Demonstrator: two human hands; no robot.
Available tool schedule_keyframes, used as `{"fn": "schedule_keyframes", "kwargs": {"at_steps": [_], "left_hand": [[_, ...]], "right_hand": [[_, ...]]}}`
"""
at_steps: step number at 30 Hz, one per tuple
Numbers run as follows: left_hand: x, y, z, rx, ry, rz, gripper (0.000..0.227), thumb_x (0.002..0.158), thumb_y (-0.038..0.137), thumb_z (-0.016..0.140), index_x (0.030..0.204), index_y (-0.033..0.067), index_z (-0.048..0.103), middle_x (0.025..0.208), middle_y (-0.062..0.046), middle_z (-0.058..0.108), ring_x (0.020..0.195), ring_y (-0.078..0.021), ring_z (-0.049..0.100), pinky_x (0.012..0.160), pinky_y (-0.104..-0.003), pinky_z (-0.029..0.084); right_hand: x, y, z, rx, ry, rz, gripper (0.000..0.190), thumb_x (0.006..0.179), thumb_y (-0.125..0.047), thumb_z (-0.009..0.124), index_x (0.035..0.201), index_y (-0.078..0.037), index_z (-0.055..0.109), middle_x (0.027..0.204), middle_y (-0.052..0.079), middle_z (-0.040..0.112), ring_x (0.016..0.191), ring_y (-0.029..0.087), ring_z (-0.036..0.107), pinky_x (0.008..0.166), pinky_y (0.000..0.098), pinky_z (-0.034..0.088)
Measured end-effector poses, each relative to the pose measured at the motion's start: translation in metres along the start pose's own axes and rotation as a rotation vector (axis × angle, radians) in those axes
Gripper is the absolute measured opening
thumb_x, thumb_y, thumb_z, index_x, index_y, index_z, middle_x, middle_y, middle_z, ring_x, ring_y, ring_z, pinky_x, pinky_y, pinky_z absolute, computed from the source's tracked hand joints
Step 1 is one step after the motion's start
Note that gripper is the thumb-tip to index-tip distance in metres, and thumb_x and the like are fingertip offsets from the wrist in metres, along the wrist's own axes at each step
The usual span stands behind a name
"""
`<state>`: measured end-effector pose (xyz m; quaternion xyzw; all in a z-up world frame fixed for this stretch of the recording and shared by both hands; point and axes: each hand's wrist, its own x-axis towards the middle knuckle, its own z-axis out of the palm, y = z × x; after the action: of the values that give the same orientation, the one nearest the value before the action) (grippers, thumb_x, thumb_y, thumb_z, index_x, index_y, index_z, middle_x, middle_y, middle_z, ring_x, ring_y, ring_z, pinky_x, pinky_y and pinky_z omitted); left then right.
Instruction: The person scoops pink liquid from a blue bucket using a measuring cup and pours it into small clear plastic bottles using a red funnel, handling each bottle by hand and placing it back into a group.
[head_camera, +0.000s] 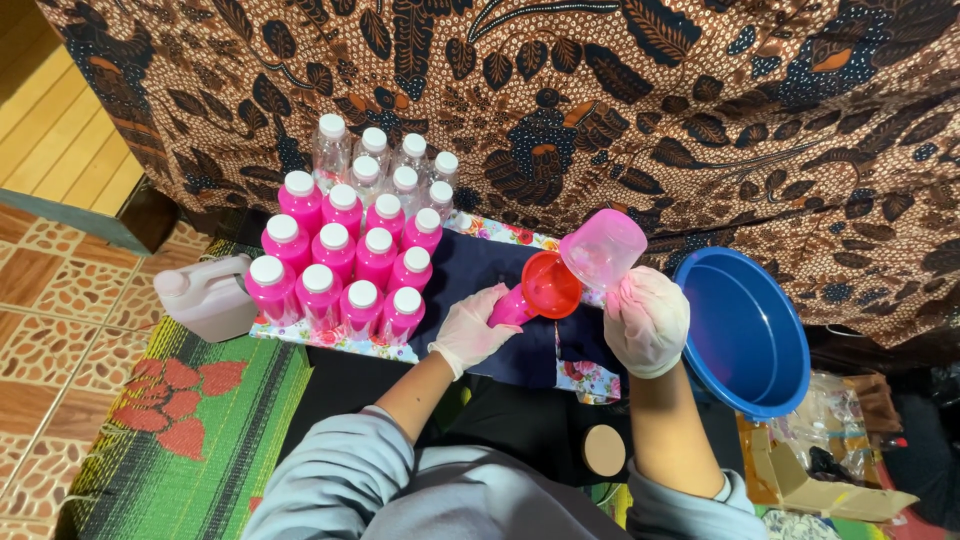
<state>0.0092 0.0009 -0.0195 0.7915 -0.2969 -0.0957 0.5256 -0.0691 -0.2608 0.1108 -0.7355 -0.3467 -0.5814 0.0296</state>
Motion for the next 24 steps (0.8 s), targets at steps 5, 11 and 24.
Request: {"fn": "schedule_keyframes", "kwargs": {"at_steps": [5,11,24], "left_hand": [[-0.001,0.004,-0.003,0.003,0.0,-0.001,0.072,0.08,0.054,0.079,0.137,0.0159,0.057,0.148,-0.004,0.057,0.131,-0.0255,0.058,0.111,-0.036,0.044],[0.0,0.002,-0.002,0.003,0.0,-0.005,0.072,0.08,0.054,0.079,0.137,0.0158,0.057,0.148,-0.003,0.057,0.131,-0.0248,0.058,0.111,-0.036,0.044],[0.001,-0.002,0.001,0.004,0.017,0.029,0.073,0.08,0.054,0.079,0.138,0.015,0.057,0.147,-0.005,0.058,0.131,-0.0268,0.058,0.112,-0.037,0.044]], "right_hand": [[0.025,-0.002,-0.002,0.041,-0.021,-0.011,0.015,0.079,0.001,0.084,0.086,0.008,0.073,0.088,0.028,0.073,0.073,0.046,0.07,0.064,0.0525,0.06],[0.048,-0.011,-0.004,0.03,-0.047,0.017,0.016,0.078,-0.001,0.086,0.085,0.008,0.074,0.089,0.028,0.073,0.076,0.047,0.07,0.066,0.0525,0.06],[0.018,-0.008,-0.003,0.025,-0.015,0.056,0.018,0.08,-0.008,0.087,0.085,0.006,0.077,0.088,0.027,0.075,0.076,0.046,0.07,0.066,0.0509,0.06]]}}
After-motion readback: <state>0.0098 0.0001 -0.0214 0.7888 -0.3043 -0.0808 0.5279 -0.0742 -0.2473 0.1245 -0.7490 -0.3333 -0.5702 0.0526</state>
